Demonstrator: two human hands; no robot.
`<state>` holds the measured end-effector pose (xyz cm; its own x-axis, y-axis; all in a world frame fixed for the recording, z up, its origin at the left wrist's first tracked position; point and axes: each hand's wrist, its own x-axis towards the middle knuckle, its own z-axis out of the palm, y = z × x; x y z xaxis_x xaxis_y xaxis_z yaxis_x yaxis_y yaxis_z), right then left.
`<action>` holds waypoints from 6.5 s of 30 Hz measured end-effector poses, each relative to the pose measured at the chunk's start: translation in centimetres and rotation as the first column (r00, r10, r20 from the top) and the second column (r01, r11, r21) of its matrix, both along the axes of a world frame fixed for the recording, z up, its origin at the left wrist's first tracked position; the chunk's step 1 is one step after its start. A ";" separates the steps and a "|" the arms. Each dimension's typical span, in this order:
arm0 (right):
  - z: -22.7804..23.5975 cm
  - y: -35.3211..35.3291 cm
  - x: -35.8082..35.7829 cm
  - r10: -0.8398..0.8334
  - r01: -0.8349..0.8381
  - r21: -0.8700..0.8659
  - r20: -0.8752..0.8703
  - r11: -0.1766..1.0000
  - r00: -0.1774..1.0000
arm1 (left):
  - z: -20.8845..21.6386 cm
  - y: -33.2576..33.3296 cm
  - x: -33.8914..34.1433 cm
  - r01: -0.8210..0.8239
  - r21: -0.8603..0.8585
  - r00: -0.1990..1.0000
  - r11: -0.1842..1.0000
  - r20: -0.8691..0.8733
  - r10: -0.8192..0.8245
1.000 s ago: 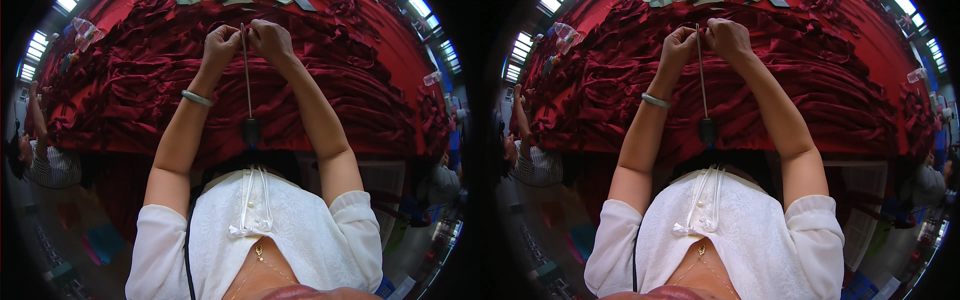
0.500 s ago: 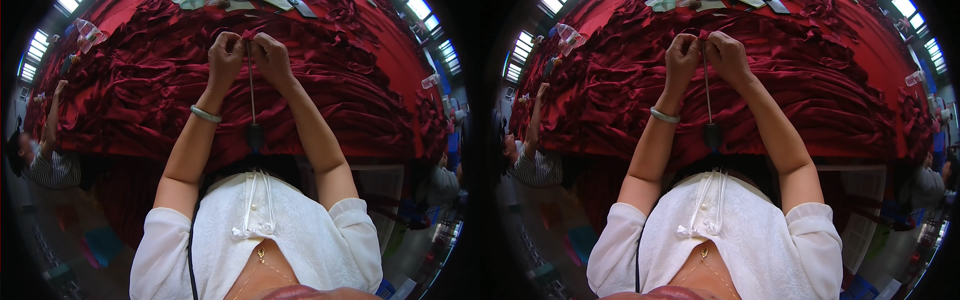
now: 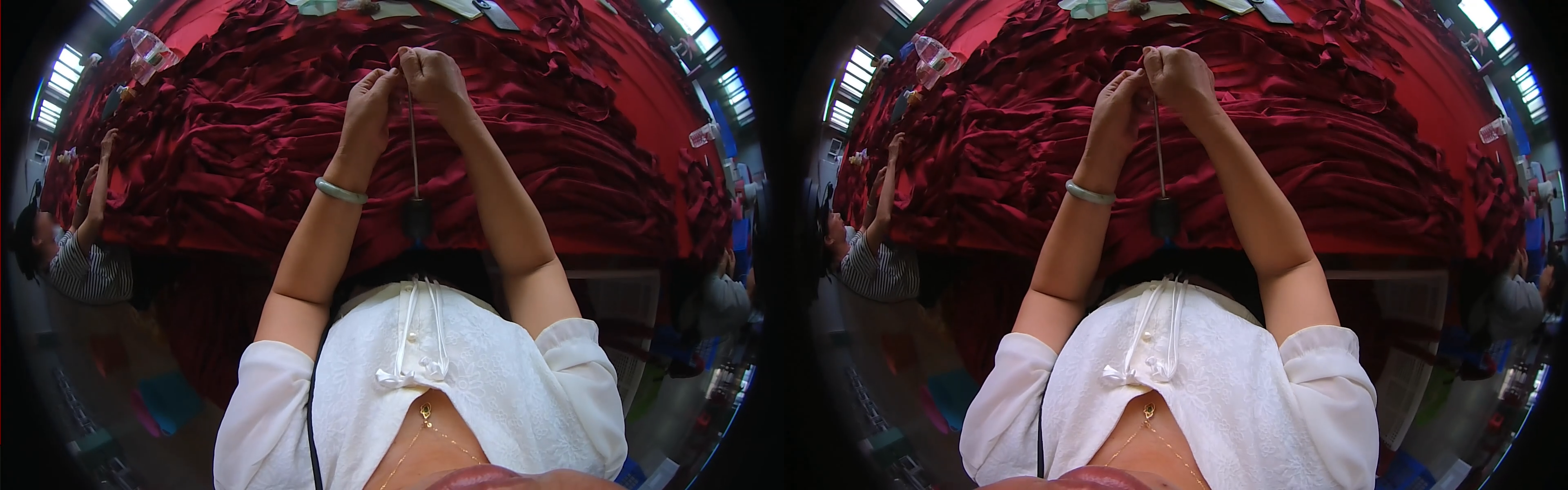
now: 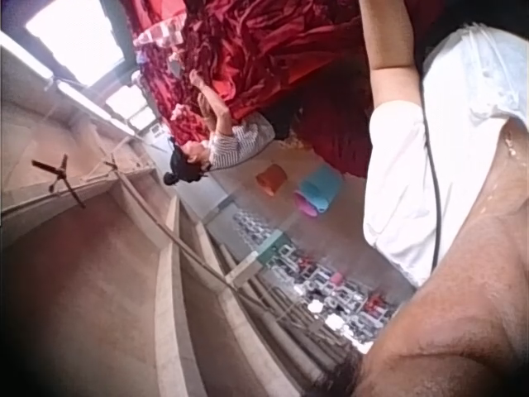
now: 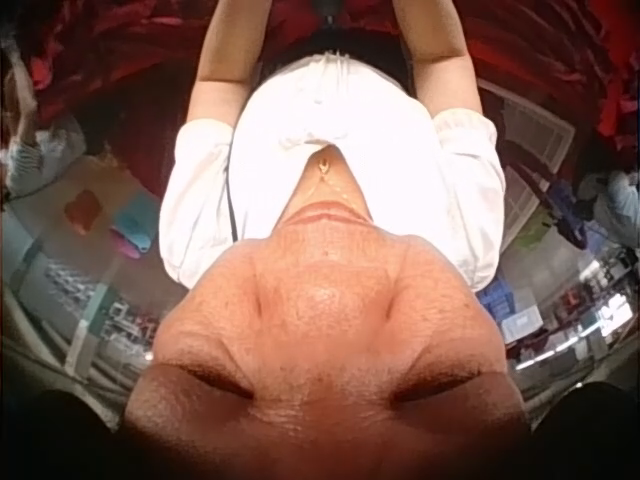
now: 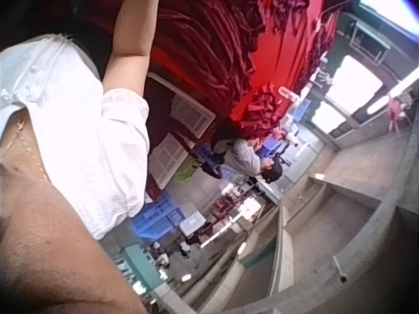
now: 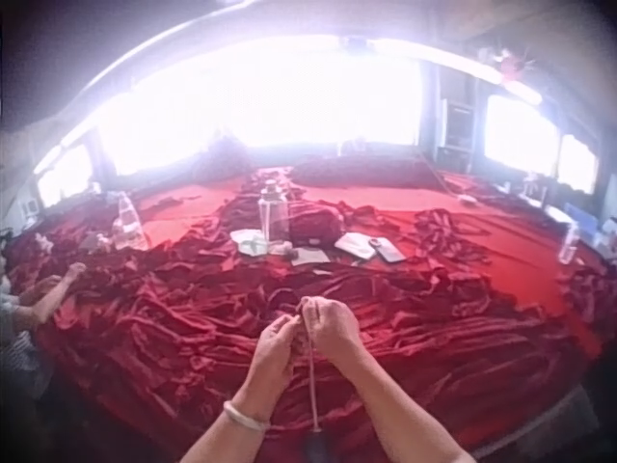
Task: The person manipulates and inspects strips of red fabric by hand.
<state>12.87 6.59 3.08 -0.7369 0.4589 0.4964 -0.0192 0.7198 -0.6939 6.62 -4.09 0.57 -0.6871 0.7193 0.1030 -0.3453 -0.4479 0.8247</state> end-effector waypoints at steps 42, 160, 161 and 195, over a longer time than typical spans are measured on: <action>-2.3 -7.7 6.4 -0.181 0.179 0.028 0.173 0.983 0.968 | 3.6 -0.2 1.2 0.167 0.011 0.947 0.986 0.276 -0.163; -1.8 -4.2 3.6 -0.075 0.032 -0.156 -0.276 0.987 0.958 | 0.0 -0.3 0.4 -0.067 0.052 0.995 0.996 0.072 0.063; -2.0 -4.5 4.2 -0.083 0.046 -0.148 -0.254 0.988 0.964 | 0.4 -0.1 0.6 -0.068 0.053 0.995 0.996 0.072 0.064; -2.1 -1.1 0.1 0.235 -0.437 -0.641 -0.380 0.631 0.895 | 2.1 1.6 -2.8 0.134 0.011 0.990 0.991 0.047 -0.135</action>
